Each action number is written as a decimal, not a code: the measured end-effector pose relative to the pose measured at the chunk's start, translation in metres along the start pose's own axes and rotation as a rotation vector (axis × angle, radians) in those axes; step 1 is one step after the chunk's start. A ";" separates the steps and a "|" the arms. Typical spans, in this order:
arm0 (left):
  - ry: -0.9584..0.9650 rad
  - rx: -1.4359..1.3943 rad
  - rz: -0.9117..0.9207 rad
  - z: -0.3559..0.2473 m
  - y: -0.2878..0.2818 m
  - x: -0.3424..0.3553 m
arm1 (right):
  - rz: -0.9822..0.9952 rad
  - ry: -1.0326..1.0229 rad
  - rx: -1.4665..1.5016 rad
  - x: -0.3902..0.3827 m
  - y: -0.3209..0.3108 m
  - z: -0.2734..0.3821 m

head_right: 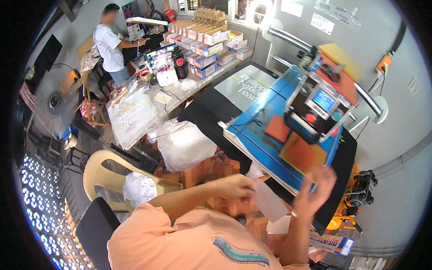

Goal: The person places black t-shirts onto a heat press machine, aligns printed transfer sheets on the shirts, and operates the press to apply the designs. The person then removes the finished shirts and stacks them on a nearby table.

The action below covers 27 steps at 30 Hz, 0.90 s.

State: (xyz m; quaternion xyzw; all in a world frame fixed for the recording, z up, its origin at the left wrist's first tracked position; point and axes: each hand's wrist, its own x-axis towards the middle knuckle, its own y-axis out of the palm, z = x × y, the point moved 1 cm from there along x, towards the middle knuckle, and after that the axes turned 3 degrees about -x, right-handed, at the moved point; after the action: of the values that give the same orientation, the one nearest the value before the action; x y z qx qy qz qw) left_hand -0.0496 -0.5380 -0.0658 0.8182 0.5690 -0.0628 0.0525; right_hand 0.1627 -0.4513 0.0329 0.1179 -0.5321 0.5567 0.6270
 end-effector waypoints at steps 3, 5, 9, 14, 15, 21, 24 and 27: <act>-0.151 0.030 -0.139 0.074 -0.085 -0.035 | -0.091 0.082 -0.322 0.047 0.015 -0.029; -0.342 -0.127 -0.435 0.160 -0.150 -0.064 | -0.179 0.187 -0.408 0.074 0.036 -0.048; -0.574 -0.378 -0.879 0.308 -0.244 -0.118 | -0.328 0.422 -0.702 0.095 0.039 -0.106; -0.725 -0.899 -1.185 0.361 -0.282 -0.138 | -0.509 0.588 -0.458 0.096 0.050 -0.119; -0.849 -0.850 -1.093 0.322 -0.284 -0.130 | -0.546 0.688 -0.546 0.088 0.035 -0.117; -0.640 -0.038 -0.468 0.429 -0.284 -0.103 | -0.616 0.532 -0.657 0.088 0.017 -0.146; -0.556 0.272 -0.317 0.465 -0.274 -0.108 | -0.599 0.683 -0.727 0.094 0.039 -0.123; -0.769 0.168 -0.248 0.382 -0.272 -0.099 | -0.644 0.666 -0.735 0.078 0.010 -0.134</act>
State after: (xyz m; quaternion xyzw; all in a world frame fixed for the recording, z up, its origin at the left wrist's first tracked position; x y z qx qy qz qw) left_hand -0.3552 -0.5956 -0.4302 0.6617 0.5952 -0.4162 0.1861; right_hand 0.2115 -0.3040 0.0364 -0.1328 -0.4020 0.1244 0.8974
